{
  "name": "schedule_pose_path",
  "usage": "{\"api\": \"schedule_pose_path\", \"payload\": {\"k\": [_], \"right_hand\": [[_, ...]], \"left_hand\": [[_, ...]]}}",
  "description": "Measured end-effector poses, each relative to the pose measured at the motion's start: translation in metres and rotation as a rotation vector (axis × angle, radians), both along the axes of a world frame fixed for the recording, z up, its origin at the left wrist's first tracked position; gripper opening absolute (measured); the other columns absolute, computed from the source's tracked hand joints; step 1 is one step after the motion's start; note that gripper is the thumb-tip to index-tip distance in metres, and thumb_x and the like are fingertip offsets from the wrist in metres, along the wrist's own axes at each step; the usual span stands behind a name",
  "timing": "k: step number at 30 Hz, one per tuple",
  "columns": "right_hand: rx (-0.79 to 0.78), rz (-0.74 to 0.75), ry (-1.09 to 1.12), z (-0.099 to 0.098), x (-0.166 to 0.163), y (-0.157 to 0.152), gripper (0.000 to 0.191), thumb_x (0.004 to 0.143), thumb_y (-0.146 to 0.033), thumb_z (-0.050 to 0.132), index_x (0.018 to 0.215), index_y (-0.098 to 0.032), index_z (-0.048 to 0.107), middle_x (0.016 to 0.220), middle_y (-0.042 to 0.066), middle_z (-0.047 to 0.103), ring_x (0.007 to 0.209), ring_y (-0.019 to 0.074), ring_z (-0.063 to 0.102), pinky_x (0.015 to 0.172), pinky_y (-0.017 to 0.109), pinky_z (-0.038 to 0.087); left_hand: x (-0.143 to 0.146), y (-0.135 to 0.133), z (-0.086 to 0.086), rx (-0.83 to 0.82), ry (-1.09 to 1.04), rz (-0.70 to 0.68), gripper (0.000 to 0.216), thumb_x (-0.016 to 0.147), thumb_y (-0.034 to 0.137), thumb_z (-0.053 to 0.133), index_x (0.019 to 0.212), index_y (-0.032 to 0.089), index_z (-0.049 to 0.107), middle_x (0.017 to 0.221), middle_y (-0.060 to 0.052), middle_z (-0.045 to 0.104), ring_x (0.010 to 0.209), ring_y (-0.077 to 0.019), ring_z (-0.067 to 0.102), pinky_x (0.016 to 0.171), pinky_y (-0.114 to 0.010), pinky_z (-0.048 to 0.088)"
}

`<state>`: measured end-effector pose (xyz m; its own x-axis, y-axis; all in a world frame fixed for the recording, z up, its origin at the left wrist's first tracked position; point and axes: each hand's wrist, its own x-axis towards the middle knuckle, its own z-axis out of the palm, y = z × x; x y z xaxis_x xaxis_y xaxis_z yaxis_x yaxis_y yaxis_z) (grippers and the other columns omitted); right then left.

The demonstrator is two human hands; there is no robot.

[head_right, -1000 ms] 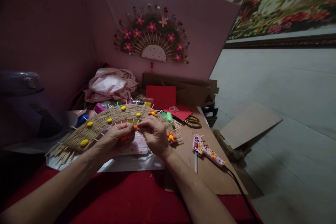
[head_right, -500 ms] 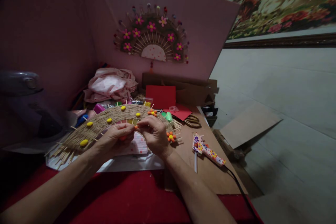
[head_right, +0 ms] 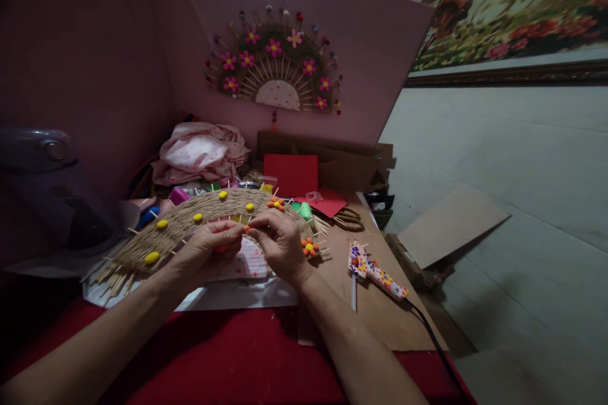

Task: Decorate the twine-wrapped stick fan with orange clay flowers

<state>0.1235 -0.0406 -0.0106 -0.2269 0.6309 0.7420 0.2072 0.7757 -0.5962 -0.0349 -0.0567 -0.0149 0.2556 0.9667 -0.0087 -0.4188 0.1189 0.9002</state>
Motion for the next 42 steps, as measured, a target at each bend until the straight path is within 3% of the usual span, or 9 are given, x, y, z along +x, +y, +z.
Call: {"api": "schedule_pose_path", "payload": {"k": [21,35,39,42], "right_hand": [[-0.015,0.005,-0.034,0.002,0.001,0.000,0.005,0.082,-0.024,0.062,0.082,-0.020,0.064,0.073,0.000,0.060,0.068,0.0131,0.054,0.059,0.026,0.042],[0.020,0.036,-0.043,0.002,0.003,0.002,0.007,0.084,-0.019,0.058,0.083,-0.020,0.064,0.079,0.002,0.061,0.077,0.0151,0.056,0.069,0.029,0.045],[-0.028,-0.087,0.014,0.001,0.012,0.010,0.016,0.089,-0.029,0.051,0.090,-0.021,0.064,0.088,0.004,0.063,0.082,0.0166,0.057,0.073,0.031,0.045],[-0.037,-0.352,0.041,-0.001,0.027,0.027,0.025,0.092,-0.034,0.044,0.086,-0.020,0.064,0.083,0.004,0.061,0.077,0.0163,0.056,0.070,0.030,0.043]], "left_hand": [[0.002,0.000,0.001,0.034,0.062,0.051,0.026,0.065,0.035,0.074,0.063,0.013,0.060,0.047,0.005,0.039,0.042,-0.0033,0.029,0.040,-0.018,0.017],[0.003,0.000,0.004,0.078,0.144,0.081,0.028,0.060,0.037,0.077,0.064,0.012,0.065,0.041,0.006,0.038,0.039,-0.0027,0.026,0.039,-0.019,0.014],[0.006,0.000,0.004,0.083,0.160,0.144,0.027,0.058,0.036,0.078,0.064,0.013,0.067,0.042,0.006,0.040,0.039,-0.0031,0.027,0.040,-0.019,0.016],[0.008,0.001,0.000,0.155,0.285,0.261,0.023,0.058,0.034,0.078,0.066,0.014,0.070,0.048,0.001,0.053,0.044,-0.0069,0.038,0.043,-0.020,0.026]]}}
